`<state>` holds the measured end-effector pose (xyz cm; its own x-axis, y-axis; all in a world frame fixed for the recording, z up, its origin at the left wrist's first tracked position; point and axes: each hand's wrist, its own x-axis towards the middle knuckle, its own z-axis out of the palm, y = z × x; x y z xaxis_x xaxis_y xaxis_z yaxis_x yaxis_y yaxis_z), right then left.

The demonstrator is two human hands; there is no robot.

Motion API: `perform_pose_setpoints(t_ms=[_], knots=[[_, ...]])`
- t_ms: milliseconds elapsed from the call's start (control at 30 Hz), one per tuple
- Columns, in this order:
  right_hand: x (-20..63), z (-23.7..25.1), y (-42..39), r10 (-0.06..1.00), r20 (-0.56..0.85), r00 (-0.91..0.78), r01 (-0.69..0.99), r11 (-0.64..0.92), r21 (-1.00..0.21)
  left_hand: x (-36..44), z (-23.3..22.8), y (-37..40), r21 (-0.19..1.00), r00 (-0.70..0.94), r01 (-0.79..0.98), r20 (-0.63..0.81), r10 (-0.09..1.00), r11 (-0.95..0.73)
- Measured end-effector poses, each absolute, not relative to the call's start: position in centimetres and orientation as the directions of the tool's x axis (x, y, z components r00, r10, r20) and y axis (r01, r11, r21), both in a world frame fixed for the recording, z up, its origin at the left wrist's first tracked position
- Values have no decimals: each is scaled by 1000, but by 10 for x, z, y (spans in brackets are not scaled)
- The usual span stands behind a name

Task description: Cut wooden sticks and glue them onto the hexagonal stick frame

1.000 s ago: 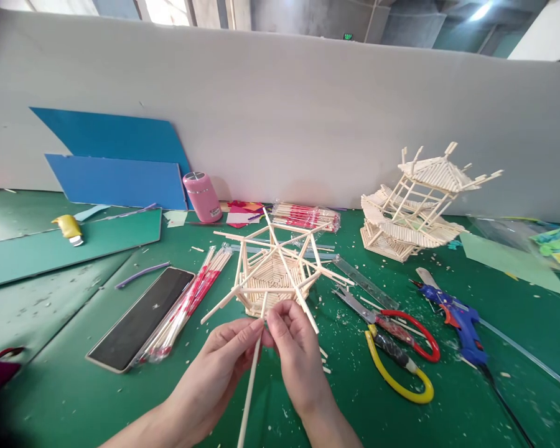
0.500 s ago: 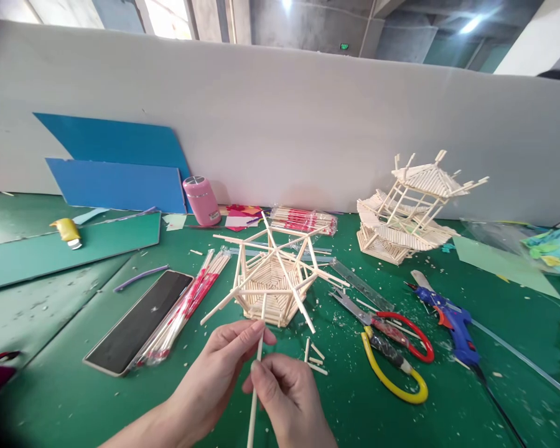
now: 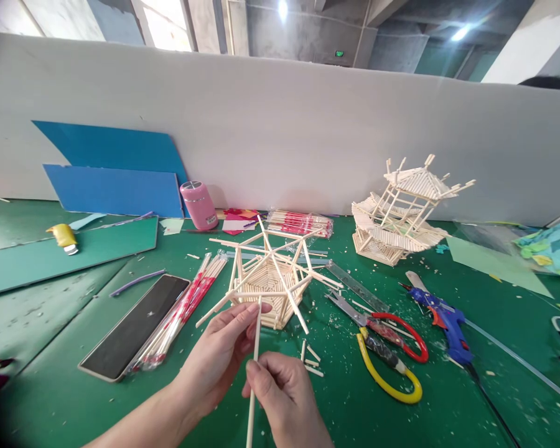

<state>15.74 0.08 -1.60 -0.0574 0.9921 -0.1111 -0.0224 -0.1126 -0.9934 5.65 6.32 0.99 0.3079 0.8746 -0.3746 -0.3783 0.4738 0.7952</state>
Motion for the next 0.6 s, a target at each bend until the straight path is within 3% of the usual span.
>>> perform_pose_setpoints(t_ms=[600], knots=[[157,-11,3,992,-114,-60,-31,-116,-993,60,11,70,737,326,-463,-375,868,492]])
